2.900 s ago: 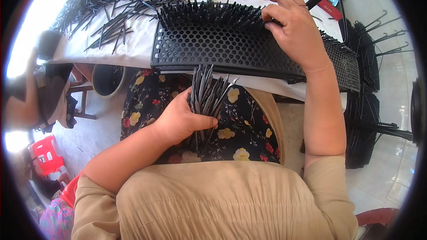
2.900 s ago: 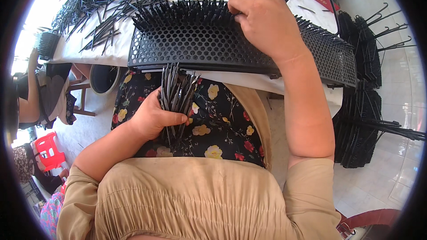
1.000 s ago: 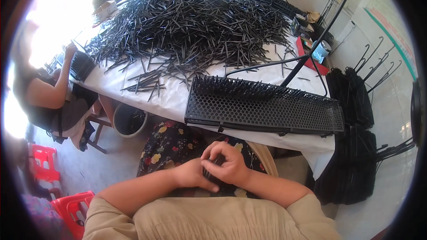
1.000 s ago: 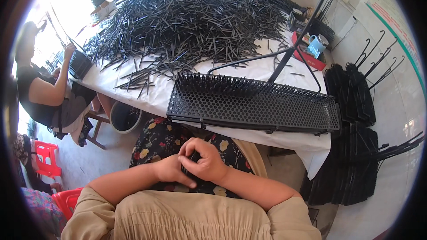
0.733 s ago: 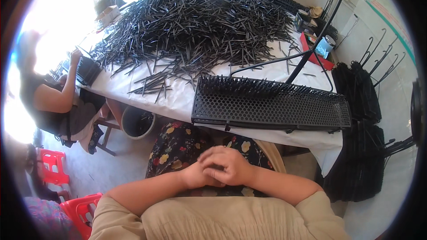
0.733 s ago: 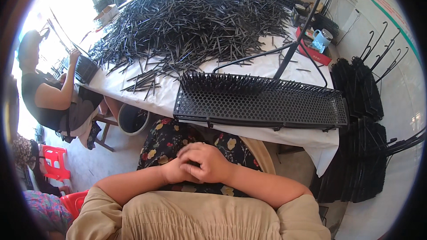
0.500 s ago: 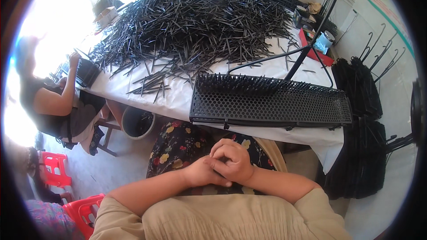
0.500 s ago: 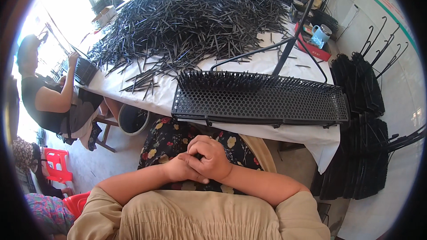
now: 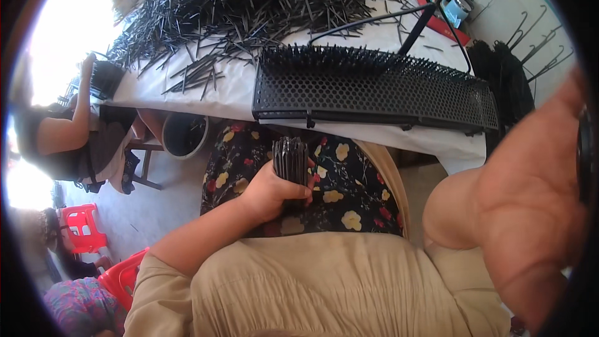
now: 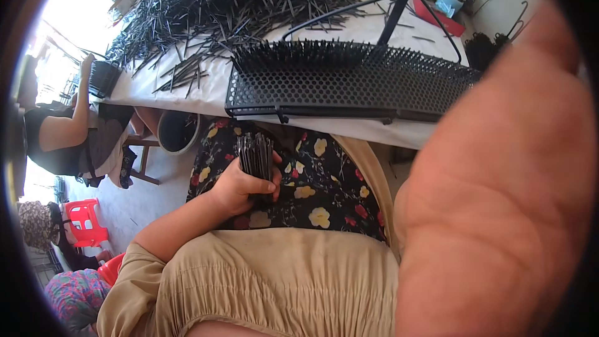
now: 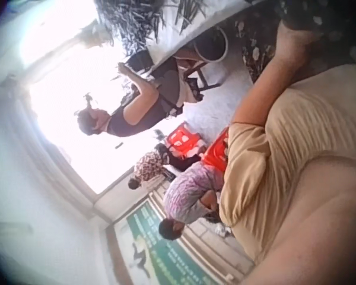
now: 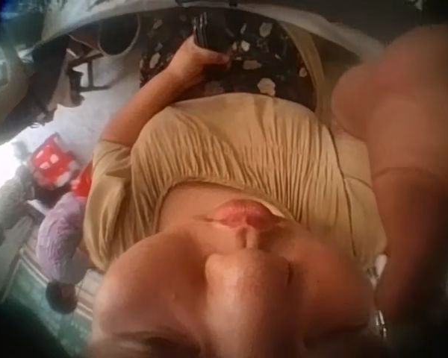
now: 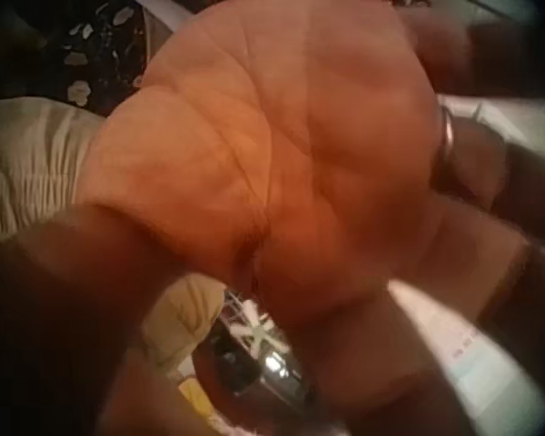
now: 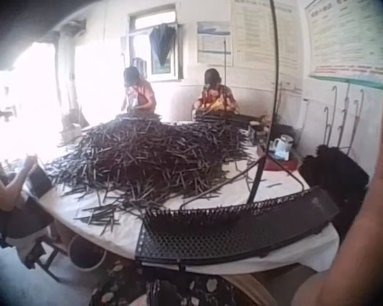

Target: Inserting black plastic bristles into a perforated base plate.

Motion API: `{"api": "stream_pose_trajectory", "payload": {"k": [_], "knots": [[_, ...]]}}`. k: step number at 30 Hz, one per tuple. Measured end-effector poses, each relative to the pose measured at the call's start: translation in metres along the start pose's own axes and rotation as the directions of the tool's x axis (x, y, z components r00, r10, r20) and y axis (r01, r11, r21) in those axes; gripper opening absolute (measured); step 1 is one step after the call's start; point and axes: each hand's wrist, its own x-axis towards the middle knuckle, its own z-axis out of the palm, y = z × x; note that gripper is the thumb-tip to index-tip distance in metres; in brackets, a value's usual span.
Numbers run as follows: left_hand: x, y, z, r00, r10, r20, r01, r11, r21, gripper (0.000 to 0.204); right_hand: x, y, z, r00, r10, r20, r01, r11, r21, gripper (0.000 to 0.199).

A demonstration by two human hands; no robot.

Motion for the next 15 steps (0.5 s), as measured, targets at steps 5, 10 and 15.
{"api": "stream_pose_trajectory", "payload": {"k": [5,10,15], "knots": [[-0.004,0.011,-0.003,0.999,0.031,-0.041,-0.025,0.99,0.137,0.05,-0.012,0.008,-0.062,0.998,-0.039,0.049,0.036,0.998,0.061,0.071],[0.003,0.014,0.009,0.999,0.044,0.026,-0.051,0.905,0.422,0.029,0.002,0.011,-0.158,0.96,-0.26,0.106,0.25,0.963,0.104,0.064],[-0.014,-0.01,-0.013,0.999,0.013,0.033,-0.029,0.842,0.539,0.038,-0.004,0.022,-0.158,0.757,-0.653,0.031,0.648,0.755,0.094,0.056]]}}
